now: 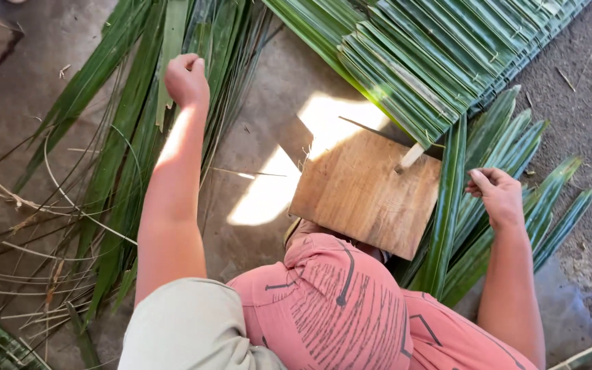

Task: Weaving palm leaves together to create a thatched panel or mat using a wooden base and securing strips.

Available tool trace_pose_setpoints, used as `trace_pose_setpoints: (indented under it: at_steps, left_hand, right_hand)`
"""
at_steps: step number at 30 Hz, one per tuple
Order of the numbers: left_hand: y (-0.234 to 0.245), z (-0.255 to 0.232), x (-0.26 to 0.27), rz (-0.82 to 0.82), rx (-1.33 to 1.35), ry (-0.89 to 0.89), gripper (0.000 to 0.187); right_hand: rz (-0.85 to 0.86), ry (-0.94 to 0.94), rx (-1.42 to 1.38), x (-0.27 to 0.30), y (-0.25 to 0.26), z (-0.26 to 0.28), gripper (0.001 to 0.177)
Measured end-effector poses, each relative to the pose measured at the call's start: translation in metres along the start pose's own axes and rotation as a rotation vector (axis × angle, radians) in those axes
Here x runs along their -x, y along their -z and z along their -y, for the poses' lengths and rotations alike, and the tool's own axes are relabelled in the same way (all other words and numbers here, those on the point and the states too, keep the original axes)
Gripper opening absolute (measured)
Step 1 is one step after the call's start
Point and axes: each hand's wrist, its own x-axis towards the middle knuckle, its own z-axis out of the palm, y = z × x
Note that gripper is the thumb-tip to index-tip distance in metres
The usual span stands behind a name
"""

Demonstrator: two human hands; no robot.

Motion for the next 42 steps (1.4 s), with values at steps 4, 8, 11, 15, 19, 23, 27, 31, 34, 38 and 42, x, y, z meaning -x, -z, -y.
trace_pose_setpoints:
  at_steps: [4, 8, 11, 15, 19, 23, 27, 31, 34, 38, 42]
  left_hand:
    - [-0.028, 0.015, -0.046, -0.073, -0.156, 0.137, 0.014]
    - [-0.055, -0.001, -0.079, 0.061, -0.41, -0.04, 0.048]
    - [-0.073, -0.006, -0.095, 0.181, -0.514, -0.179, 0.075]
    - [-0.077, -0.02, -0.113, 0.328, -0.636, -0.243, 0.082]
    - [-0.081, -0.001, -0.127, 0.349, -0.691, -0.244, 0.054]
    - [-0.059, 0.02, -0.123, 0.278, -0.761, -0.25, 0.012]
    - [-0.026, 0.039, -0.117, 0.245, -0.743, -0.303, 0.019]
    - [0.044, 0.015, -0.088, 0.301, -0.538, -0.165, 0.016]
    - [0.107, -0.021, -0.061, 0.379, -0.437, -0.109, 0.01]
    - [0.168, -0.047, -0.021, 0.451, -0.311, 0.04, 0.012]
    - [0.205, -0.059, 0.035, 0.357, -0.047, -0.049, 0.007]
  right_hand:
    - [-0.007, -0.003, -0.015, 0.007, -0.001, 0.014, 0.014]
    - [-0.03, -0.018, 0.046, 0.009, 0.002, 0.016, 0.017]
    - [-0.029, -0.04, 0.076, 0.007, 0.004, 0.014, 0.017]
    - [-0.045, -0.079, 0.157, 0.007, 0.005, 0.017, 0.02]
    - [-0.053, -0.085, 0.155, 0.004, 0.003, 0.02, 0.019]
    - [-0.062, -0.074, 0.154, 0.009, -0.006, 0.034, 0.019]
    - [-0.052, -0.048, 0.138, 0.013, -0.011, 0.044, 0.018]
    - [-0.041, -0.008, 0.115, 0.015, -0.006, 0.045, 0.017]
    - [-0.052, 0.002, 0.092, 0.015, -0.004, 0.044, 0.017]
    - [-0.044, 0.022, 0.079, 0.013, -0.003, 0.043, 0.017]
    - [-0.02, 0.038, 0.075, 0.013, -0.008, 0.048, 0.016]
